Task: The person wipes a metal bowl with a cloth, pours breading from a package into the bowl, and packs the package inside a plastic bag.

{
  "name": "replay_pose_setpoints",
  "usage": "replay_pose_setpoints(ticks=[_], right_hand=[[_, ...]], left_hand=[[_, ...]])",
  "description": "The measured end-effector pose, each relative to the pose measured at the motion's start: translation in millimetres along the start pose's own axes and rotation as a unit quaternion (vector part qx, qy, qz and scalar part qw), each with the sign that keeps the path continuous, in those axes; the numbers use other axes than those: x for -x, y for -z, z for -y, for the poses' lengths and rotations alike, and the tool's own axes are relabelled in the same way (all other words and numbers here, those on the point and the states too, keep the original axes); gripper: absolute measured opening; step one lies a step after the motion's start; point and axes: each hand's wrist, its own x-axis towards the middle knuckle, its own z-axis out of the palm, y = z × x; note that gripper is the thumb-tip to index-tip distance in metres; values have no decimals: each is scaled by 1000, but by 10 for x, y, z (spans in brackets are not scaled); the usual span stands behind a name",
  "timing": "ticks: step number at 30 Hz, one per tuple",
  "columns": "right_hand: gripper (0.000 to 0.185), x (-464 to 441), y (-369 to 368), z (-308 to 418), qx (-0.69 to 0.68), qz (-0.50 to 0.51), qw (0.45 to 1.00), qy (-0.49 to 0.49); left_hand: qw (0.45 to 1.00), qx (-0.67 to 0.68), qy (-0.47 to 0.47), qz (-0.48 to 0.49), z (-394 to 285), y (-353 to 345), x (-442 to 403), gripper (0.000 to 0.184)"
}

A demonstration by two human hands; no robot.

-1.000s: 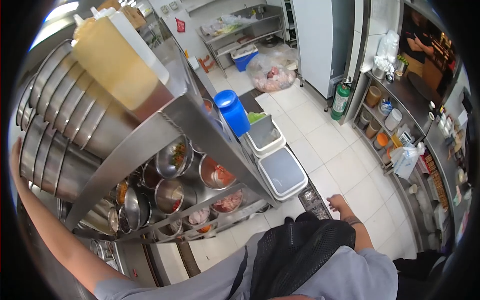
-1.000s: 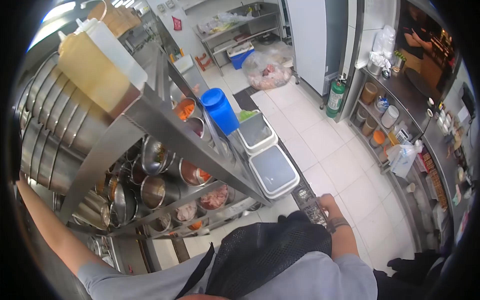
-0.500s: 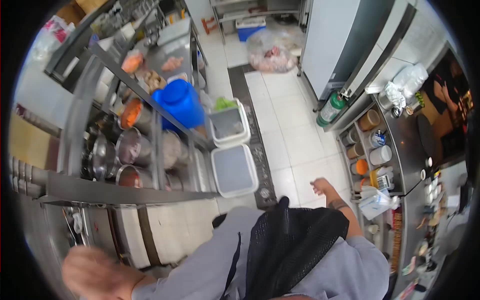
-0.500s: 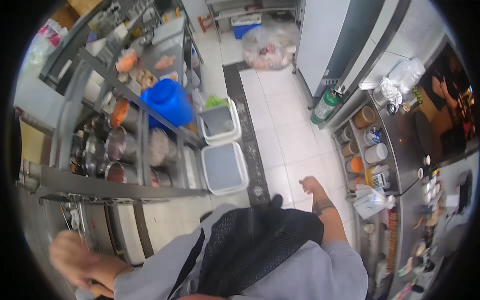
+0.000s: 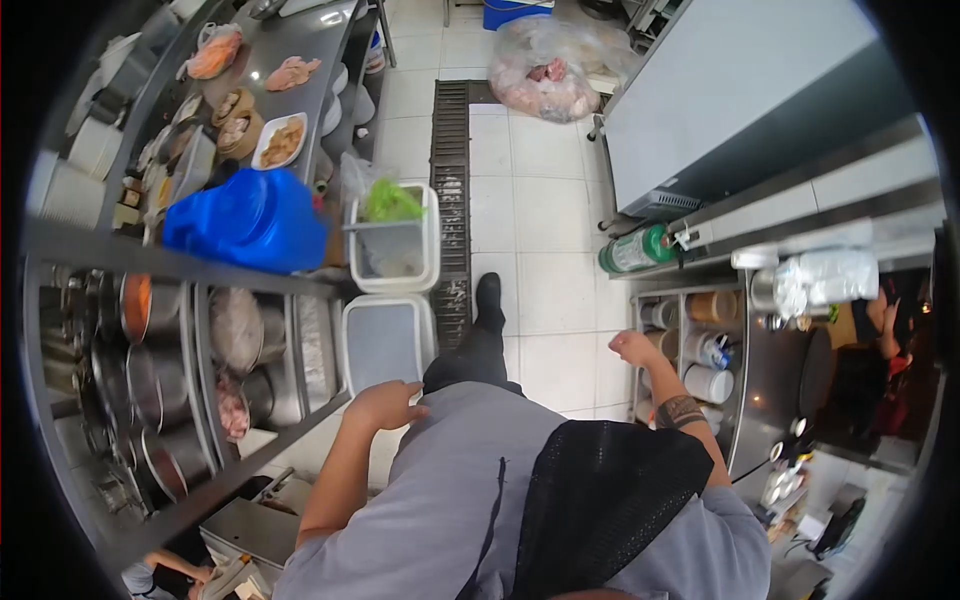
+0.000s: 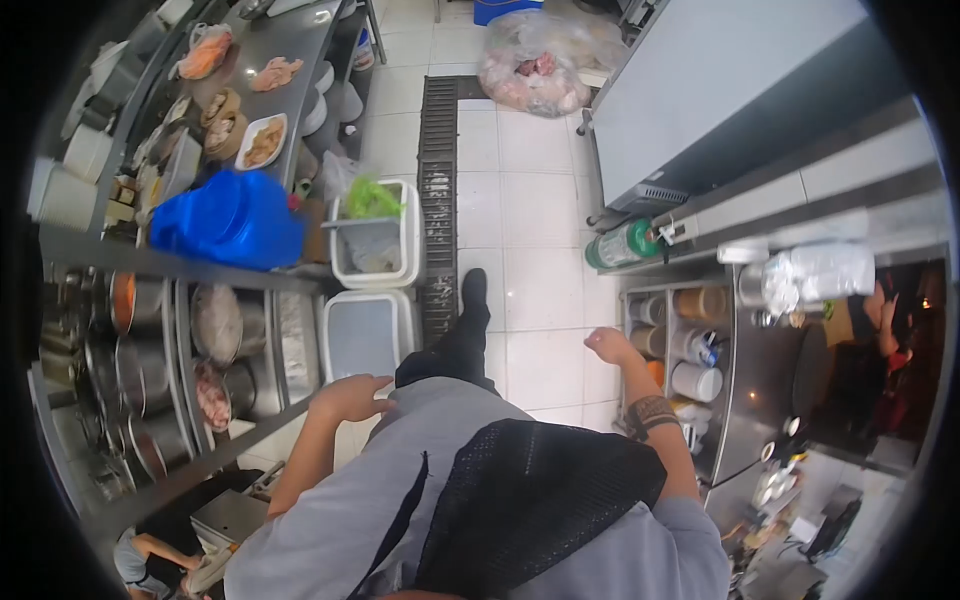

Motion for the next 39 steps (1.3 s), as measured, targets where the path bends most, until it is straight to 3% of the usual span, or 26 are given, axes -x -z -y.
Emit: replay_pose_setpoints(ticks=[1,2,3,5,7,9,11,12,13,14,16,18,19,20,22,23,24,25,26,27,28,30,32,34,37,39], right_hand=[[26,-115,145,-258,-17,-11,1000,-2],[23,-270,231,-721,135,-45,982,125],[22,-429,377,-1079,283,-79,923,249],[15,-389,954,-1069,248,54,964,76],[13,-665,1123,-1670,81,49,994,-50],[16,-964,1273,-2052,57,35,997,-49],[19,-1108,1847,-1431,283,72,955,56],[19,-1338,1903,-1377,270,72,959,53],[17,-1558,1962,-1252,90,58,994,-2],[18,-1844,2039,-1124,-49,54,993,-90],[21,-2300,2412,-320,-271,10,918,-290],[17,-3175,2294,-472,-127,51,985,-107],[17,-3612,2219,-587,-56,48,997,-14],[18,-3927,2391,-301,-87,58,993,-48],[23,-4609,2836,258,-144,71,980,-117],[29,-4968,3101,417,-102,66,992,-40],[34,-5331,3354,561,-58,54,996,37],[28,-5714,3793,880,-20,140,990,2],[24,-6044,4183,1105,25,223,974,-33],[24,-6779,3945,508,185,57,951,242],[24,-7120,4427,753,200,51,946,250],[36,-7670,5449,1437,274,15,936,220],[34,-8484,6238,1792,298,-16,914,275],[31,-9004,7044,2461,82,-87,963,242],[37,-10067,7850,3150,28,-138,976,166],[37,-10699,8132,3448,61,-144,972,176]], left_hand=[[999,0,-40,-11,-45,167,-252,65],[997,-2,-79,-26,-101,383,-510,66],[998,-4,-69,-6,-202,650,-792,62],[994,-49,-90,-23,-447,1341,-1177,57],[988,-97,-112,-34,-639,2079,-1579,48],[979,-85,-164,-87,-795,2886,-1886,52],[966,-109,-174,-159,-1008,3726,-2031,52],[966,-120,-173,-150,-1066,4080,-2145,52],[957,-104,-188,-194,-1112,4415,-2277,50],[946,-88,-203,-239,-1142,4731,-2434,49],[949,-35,-218,-225,-1072,5262,-2889,48],[950,25,-228,-213,-892,5635,-3407,46],[959,59,-178,-215,-738,5758,-3654,41],[963,92,-127,-221,-532,5865,-3908,37],[970,-63,-60,-225,306,5735,-4505,39],[972,-39,-17,-231,633,5616,-4642,38],[987,-84,-14,-135,1064,5499,-4810,36],[988,-142,-43,-34,1325,5415,-4878,37],[998,6,-8,-59,1451,5335,-4760,37],[995,82,41,-23,1448,5388,-4618,39],[994,92,-29,-59,1682,5291,-4565,39],[979,181,83,-46,1709,5348,-4439,39],[953,253,160,-48,1632,5536,-4517,39],[935,295,188,-55,1588,5799,-4750,39],[918,338,197,-59,1663,6485,-5355,39],[922,334,185,-65,1821,7185,-5822,39]])
